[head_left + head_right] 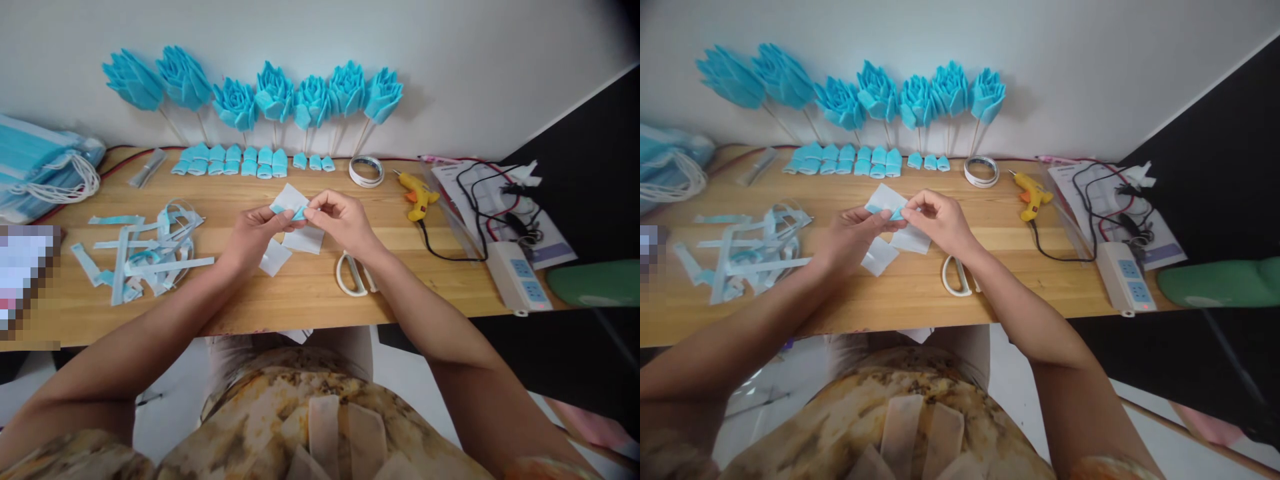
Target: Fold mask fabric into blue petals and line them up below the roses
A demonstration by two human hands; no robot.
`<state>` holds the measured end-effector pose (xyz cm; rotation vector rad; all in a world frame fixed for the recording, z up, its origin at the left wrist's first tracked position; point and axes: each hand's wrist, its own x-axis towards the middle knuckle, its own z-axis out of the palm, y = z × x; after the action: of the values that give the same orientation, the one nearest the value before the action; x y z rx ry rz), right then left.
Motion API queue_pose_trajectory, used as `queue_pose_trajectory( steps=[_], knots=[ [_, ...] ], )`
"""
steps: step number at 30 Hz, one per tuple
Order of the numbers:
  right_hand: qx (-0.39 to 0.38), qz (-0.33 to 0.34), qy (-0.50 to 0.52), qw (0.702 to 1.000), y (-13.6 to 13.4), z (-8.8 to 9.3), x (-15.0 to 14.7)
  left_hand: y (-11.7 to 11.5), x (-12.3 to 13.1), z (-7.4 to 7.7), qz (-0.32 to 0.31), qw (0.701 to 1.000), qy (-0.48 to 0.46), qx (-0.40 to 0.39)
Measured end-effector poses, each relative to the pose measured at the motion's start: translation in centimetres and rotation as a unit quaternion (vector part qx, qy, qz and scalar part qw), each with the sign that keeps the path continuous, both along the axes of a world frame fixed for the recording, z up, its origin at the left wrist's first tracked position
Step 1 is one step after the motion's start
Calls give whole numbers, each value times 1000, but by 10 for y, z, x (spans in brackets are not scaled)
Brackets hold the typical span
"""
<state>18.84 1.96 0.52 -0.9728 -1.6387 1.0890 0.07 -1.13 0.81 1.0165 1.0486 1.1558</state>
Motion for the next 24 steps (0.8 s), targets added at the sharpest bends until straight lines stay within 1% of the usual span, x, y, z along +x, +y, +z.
queue_pose_trajectory(
  steps=[5, 8, 11, 15, 18, 22, 24],
  knots=[
    [-14, 2, 19, 1000, -1, -1, -1, 0, 0, -2, -2, 1000, 21, 10],
    [-20, 24, 25, 999, 1, -4, 0, 0, 0, 1, -14, 999, 25, 15],
    [-8, 47, 18, 999, 4, -9, 2, 0, 0, 2, -23, 999, 12, 31],
    [-17, 37, 29, 999, 5, -12, 3, 2, -1, 1, -38, 997, 45, 50],
    [-37, 40, 57, 997, 3, -9, 1, 4, -2, -1, -20, 996, 59, 56],
    [-56, 97, 72, 991, -1, 1, 0, 3, -1, 3, 6, 996, 54, 66],
    [-67, 117, 67, 989, -3, 5, 0, 3, -1, 6, 12, 996, 68, 65]
  ],
)
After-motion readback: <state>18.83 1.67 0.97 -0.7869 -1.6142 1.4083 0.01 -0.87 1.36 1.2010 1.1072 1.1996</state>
